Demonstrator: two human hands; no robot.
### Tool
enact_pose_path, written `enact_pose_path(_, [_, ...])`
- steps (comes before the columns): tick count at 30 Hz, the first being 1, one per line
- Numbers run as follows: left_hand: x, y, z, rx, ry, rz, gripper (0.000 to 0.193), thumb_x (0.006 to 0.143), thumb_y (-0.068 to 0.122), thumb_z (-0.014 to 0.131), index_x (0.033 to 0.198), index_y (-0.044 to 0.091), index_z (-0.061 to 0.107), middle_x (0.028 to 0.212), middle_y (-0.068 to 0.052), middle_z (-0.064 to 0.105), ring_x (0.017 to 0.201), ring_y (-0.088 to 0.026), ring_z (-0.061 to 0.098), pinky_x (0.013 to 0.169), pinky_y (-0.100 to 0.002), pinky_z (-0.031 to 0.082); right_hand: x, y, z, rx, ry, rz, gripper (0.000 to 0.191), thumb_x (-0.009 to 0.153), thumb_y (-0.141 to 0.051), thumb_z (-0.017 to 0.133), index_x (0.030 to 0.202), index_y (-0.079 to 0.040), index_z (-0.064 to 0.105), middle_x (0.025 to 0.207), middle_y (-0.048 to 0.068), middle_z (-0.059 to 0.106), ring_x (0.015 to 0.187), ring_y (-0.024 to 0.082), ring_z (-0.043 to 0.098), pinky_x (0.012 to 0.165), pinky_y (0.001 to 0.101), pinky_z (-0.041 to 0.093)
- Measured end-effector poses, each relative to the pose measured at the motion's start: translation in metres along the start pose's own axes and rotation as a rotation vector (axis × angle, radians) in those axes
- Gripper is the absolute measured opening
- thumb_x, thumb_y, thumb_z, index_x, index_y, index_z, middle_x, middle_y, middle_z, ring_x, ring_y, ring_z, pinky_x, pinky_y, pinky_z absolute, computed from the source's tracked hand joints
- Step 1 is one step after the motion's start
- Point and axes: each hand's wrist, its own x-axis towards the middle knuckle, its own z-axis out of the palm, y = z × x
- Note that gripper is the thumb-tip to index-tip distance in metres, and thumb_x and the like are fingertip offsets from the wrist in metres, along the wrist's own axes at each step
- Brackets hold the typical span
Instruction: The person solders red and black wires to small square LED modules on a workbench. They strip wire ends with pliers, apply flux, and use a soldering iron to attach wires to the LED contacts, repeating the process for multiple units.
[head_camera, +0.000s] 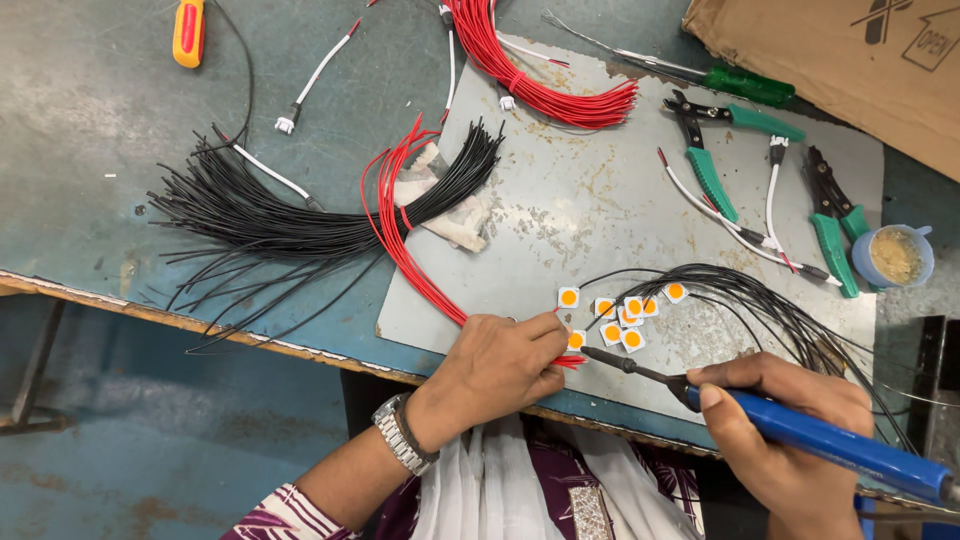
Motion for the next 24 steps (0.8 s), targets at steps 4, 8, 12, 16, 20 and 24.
enact_pose_path(4, [-0.001,0.0,0.001,-0.006,-0.009,-0.014,0.018,0.081,0.018,0.074,0.089,0.005,0.065,0.091,-0.004,0.063,0.064,-0.026,0.066,0.053,-0.041,0.049,-0.003,0.005,0.0,0.035,0.012,0.03,0.014,0.08,-0.011,0.073,0.088,0.0,0.076,0.067,0.004,0.072,0.051,0.007,0.059,0.05,0.0205,0.043])
enact_pose_path(8, [-0.002,0.0,-0.001,-0.004,-0.002,-0.008,0.018,0.081,0.018,0.075,0.089,0.005,0.066,0.09,-0.005,0.063,0.064,-0.028,0.066,0.053,-0.042,0.049,-0.008,0.015,-0.005,-0.003,0.117,0.128,0.017,0.082,-0.009,0.075,0.094,0.003,0.078,0.067,0.009,0.064,0.048,0.011,0.054,0.049,0.0223,0.038])
enact_pose_path(12, [-0.003,0.0,-0.003,-0.056,0.103,0.052,0.02,0.076,0.017,0.075,0.089,0.004,0.066,0.101,-0.004,0.07,0.065,-0.028,0.066,0.056,-0.042,0.051,-0.006,0.031,0.012,0.42,0.193,0.072,0.024,0.1,-0.011,0.067,0.119,0.002,0.069,0.09,0.015,0.073,0.074,0.015,0.071,0.068,0.0269,0.058])
enact_pose_path(16, [-0.004,-0.002,-0.002,-0.184,0.296,-0.14,0.014,0.082,0.012,0.075,0.086,0.003,0.065,0.106,-0.005,0.071,0.067,-0.024,0.07,0.058,-0.035,0.054,0.0,0.045,0.045,0.421,0.09,-0.092,0.021,0.105,-0.007,0.058,0.125,-0.001,0.057,0.123,0.022,0.07,0.108,0.025,0.077,0.092,0.0334,0.063])
enact_pose_path(20, [-0.005,-0.005,0.001,-0.243,0.484,-0.287,0.013,0.084,0.007,0.075,0.091,0.001,0.067,0.1,-0.007,0.069,0.07,-0.023,0.071,0.059,-0.033,0.055,0.008,0.044,0.071,0.281,-0.01,-0.094,0.024,0.097,0.0,0.059,0.118,-0.007,0.049,0.138,0.022,0.065,0.116,0.029,0.074,0.092,0.0387,0.059])
enact_pose_path(24, [-0.003,-0.003,0.0,-0.236,0.487,-0.333,0.013,0.085,0.008,0.076,0.09,0.001,0.067,0.093,-0.01,0.068,0.067,-0.025,0.068,0.058,-0.035,0.053,0.022,0.035,0.078,-0.104,-0.056,-0.336,0.039,0.088,0.006,0.063,0.119,-0.01,0.047,0.131,0.013,0.069,0.124,0.033,0.067,0.123,0.0564,0.032])
